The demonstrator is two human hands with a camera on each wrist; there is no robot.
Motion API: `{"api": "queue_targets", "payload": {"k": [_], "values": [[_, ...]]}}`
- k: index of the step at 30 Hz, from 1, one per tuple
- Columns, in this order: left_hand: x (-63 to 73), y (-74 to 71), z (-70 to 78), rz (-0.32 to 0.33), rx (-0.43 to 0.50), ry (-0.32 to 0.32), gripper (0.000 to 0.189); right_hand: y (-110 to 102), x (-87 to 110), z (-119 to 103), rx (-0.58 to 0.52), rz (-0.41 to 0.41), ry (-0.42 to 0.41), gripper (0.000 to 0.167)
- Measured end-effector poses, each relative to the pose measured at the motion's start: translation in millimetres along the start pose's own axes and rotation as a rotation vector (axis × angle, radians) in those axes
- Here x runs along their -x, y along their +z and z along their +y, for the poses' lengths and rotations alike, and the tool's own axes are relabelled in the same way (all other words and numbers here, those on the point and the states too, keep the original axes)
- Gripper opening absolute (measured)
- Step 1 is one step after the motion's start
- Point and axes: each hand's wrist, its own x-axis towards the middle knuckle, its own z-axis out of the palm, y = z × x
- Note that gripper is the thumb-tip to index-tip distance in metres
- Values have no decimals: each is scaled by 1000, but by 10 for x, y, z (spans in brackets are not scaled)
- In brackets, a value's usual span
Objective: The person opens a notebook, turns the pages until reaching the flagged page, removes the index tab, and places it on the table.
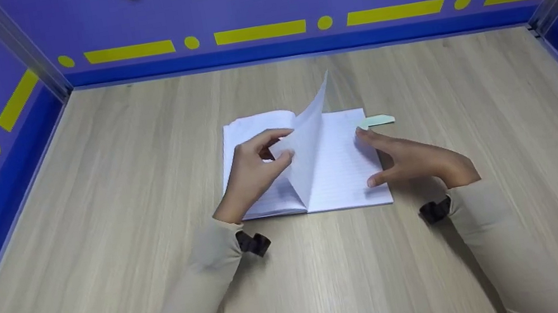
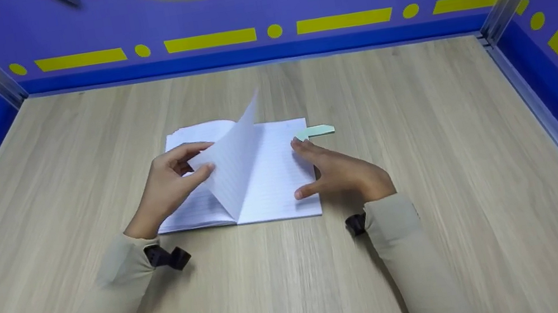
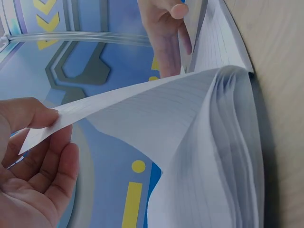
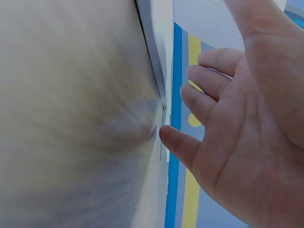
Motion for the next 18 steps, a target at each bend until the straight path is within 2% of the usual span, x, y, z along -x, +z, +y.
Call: {"api": "queue_targets", "payload": {"k": [4,9,12,18], "values": [[16,-60,-5,18,10,-23,30,2,-1,0,12,-23,15,108],[30,-119,-32,42,5,-36,30,9,4,5,6,-43,-10,104],[37,-143,-51,48,-10,-40,30,12,7,13,10,-46,-32,101],[57,-170,-79,50,-56,-57,32,17,7,5,25,-59,-24,98]]}}
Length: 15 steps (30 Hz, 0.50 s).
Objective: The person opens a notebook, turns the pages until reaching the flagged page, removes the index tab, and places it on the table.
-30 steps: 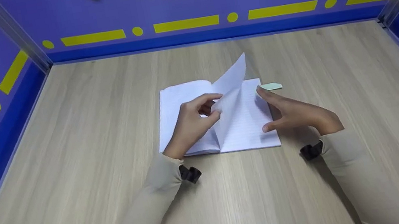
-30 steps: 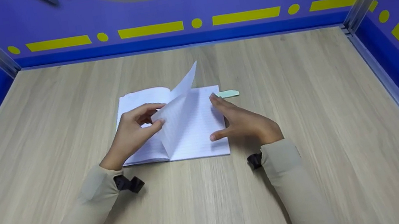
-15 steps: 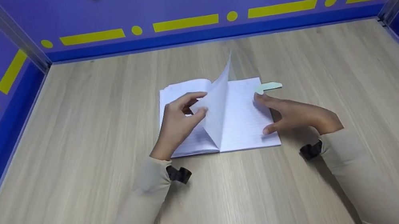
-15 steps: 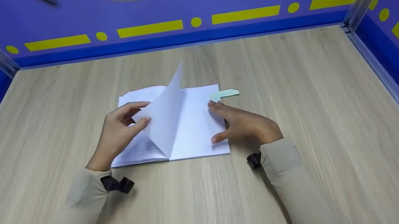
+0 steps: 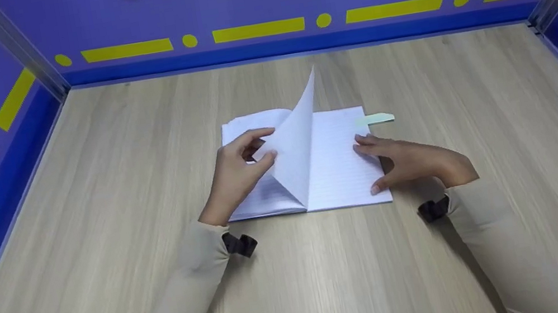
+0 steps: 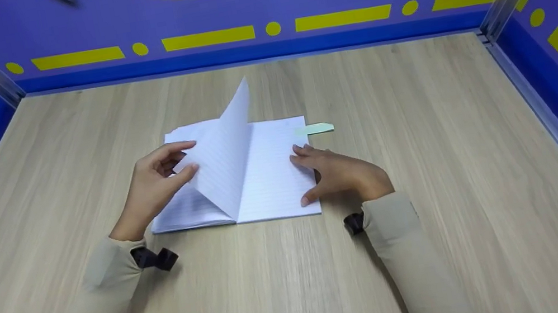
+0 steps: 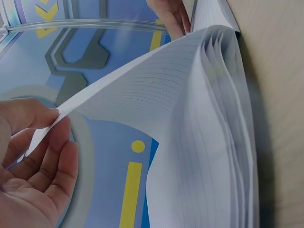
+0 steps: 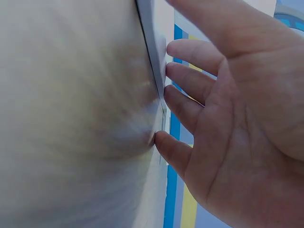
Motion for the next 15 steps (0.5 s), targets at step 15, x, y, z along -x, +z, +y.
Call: {"api": "queue_targets", "payload": {"k": [15], "values": [[25,-46,-77,-33,-149,131,48,3,4,-30,8,-1,28,97]]}}
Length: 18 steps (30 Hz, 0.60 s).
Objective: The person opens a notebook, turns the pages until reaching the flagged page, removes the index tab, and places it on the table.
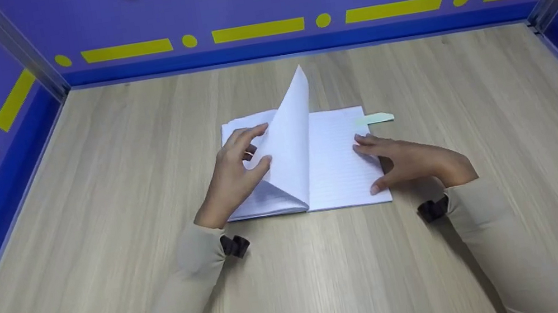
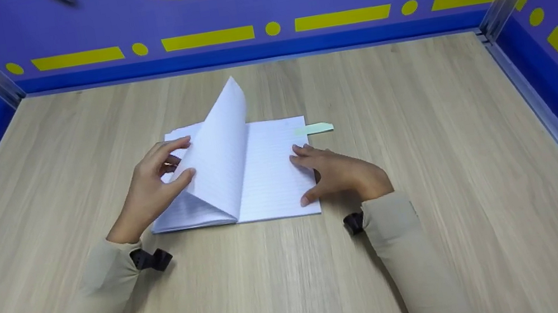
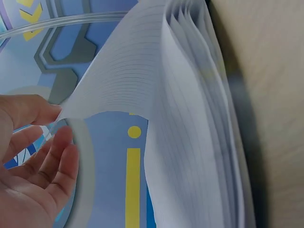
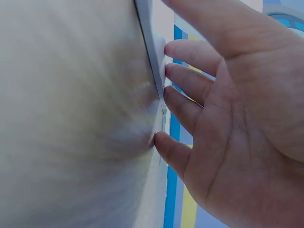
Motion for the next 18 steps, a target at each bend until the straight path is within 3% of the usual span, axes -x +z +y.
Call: {"api": "queue_targets", "payload": {"k": [5,11,14,18], "values": [[13,-8,-40,-38,-83,9,52,-3,-4,3,13,2,-12,96],[41,-28,-95,-116,-238,-38,57,0,-17,14,7,-6,-2,97],[49,-33,-130,-205,-293,-75,59,3,-20,19,13,-8,0,97],[62,-32,-178,-388,-328,-149,62,7,-22,22,22,-7,8,98]]}}
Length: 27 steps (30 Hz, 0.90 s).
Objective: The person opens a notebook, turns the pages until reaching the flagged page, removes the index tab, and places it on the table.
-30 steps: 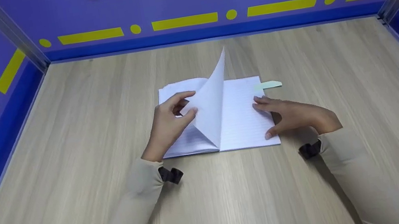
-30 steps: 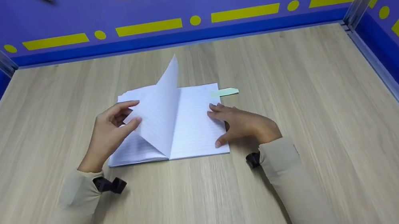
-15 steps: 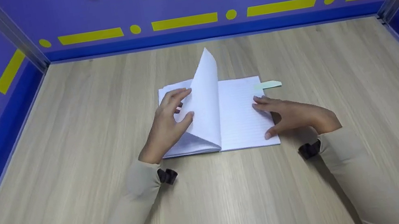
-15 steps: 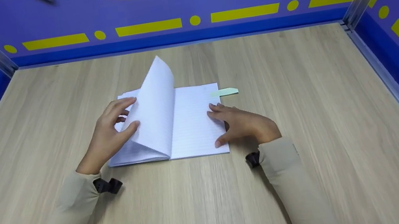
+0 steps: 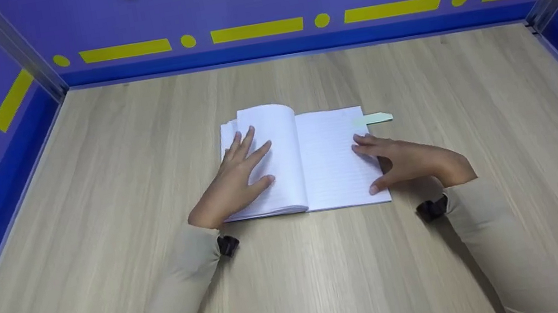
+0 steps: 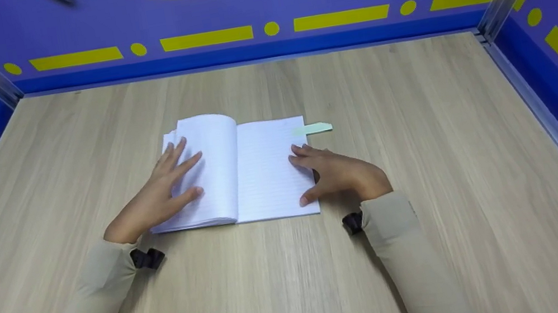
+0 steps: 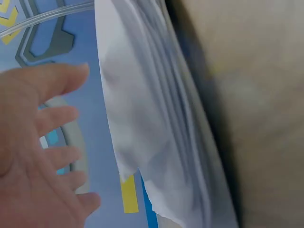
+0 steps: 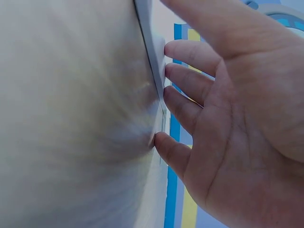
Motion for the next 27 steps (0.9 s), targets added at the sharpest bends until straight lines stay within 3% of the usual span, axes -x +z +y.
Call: {"api": "queue_targets", "payload": {"k": [5,10,17,27], "values": [[-5,1,-69,-216,14,-28,65,-18,-4,-7,3,7,7,98],[25,-32,-130,-333,-6,-67,69,-29,-4,-12,1,3,9,98],[72,-66,-167,-414,-45,-73,72,-14,-4,3,-6,2,-12,98],[66,-79,-151,-447,-52,-114,80,-14,9,30,-27,10,-8,98]]}}
